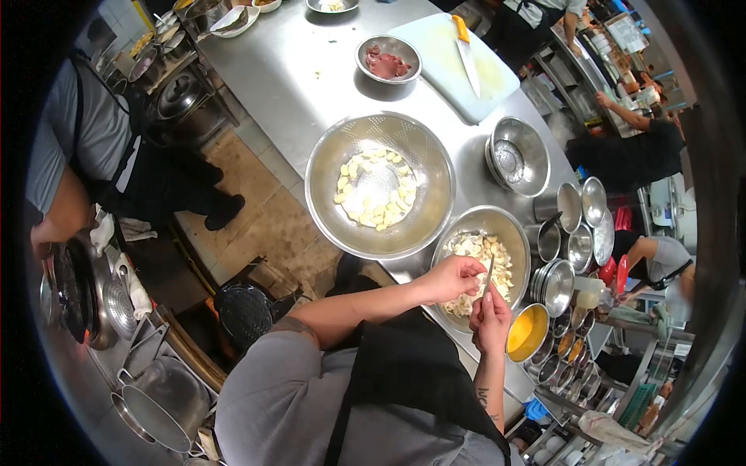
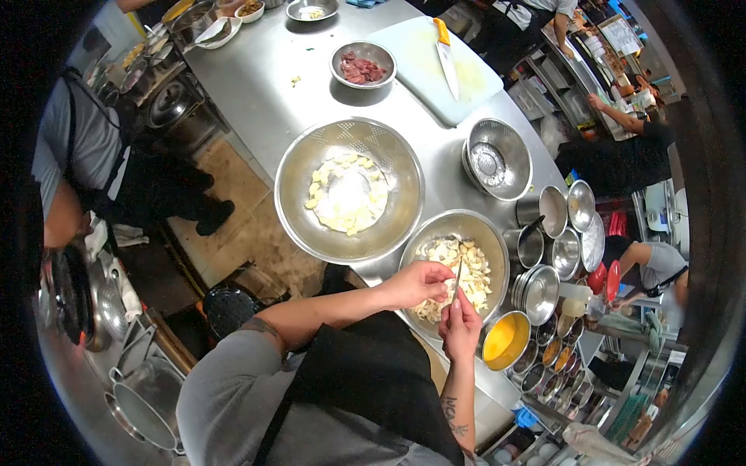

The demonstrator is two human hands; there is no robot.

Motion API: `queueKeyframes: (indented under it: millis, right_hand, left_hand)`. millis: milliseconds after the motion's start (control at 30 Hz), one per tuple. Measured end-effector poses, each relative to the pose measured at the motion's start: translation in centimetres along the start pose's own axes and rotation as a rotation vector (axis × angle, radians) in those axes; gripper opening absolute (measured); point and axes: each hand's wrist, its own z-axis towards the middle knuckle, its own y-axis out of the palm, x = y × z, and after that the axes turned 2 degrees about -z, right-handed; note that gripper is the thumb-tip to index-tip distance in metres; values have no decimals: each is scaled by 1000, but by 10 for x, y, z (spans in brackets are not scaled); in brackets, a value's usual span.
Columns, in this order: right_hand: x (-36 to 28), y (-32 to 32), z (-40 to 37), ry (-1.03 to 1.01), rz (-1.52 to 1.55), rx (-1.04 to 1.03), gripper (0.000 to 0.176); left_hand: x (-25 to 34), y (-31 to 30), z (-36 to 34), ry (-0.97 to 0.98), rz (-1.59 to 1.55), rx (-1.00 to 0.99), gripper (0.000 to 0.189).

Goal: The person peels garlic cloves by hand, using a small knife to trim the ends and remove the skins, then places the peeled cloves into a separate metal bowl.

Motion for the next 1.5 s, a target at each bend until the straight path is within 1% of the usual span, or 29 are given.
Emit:
queueKeyframes:
  millis: [67,167,267,367,400,500,533,633,733,833,1000,1100,1133,1233,1367,1400,1500]
  right_hand:
    - [-2,1,0,4,3,-5,37]
    - [-2,1,1,-23,-5,-55,36]
    - [-3,3,2,-39,-39,-71,36]
    - [-4,6,3,-19,-26,-26,35]
    - [-4,7,2,-12,-39,-6,35]
    - [-5,9,-1,-16,-54,-48,35]
    - [-6,9,-2,-20,-58,-38,36]
    - [0,5,-1,9,-20,33,36]
    - [4,0,-1,-9,-29,53,35]
    - [4,-1,-4,-27,-66,96,35]
    - [13,-7,-1,-45,-99,126,36]
    - [16,-11,-1,-14,-76,121,37]
    - [15,-10,-2,-14,-68,129,37]
    - [12,-9,-3,11,-11,105,35]
    - [8,-9,-4,45,-4,100,34]
    - [7,-9,-4,53,-21,81,33]
    - [10,-12,-4,108,-33,80,43]
  left_hand:
    - [-3,-1,1,21,-9,8,27]
    - [5,-1,-4,25,62,50,30]
    - [11,-1,-7,74,150,62,31]
    - [5,-5,-3,53,15,66,31]
    - [5,-6,-3,57,14,80,30]
    - [3,-9,-3,19,19,73,30]
    - [4,-8,-4,-8,108,106,30]
    - [-1,-8,-3,27,93,103,30]
    - [-2,-8,-2,10,103,101,29]
    - [1,-7,-1,14,175,91,29]
    - [-5,-2,4,93,305,152,24]
    - [-4,0,2,98,339,104,24]
    - [2,2,0,21,285,84,25]
    - [-10,0,4,79,216,118,27]
    - [-9,5,1,213,415,224,26]
    - [-8,4,3,213,396,213,26]
    - [-15,8,4,220,377,176,26]
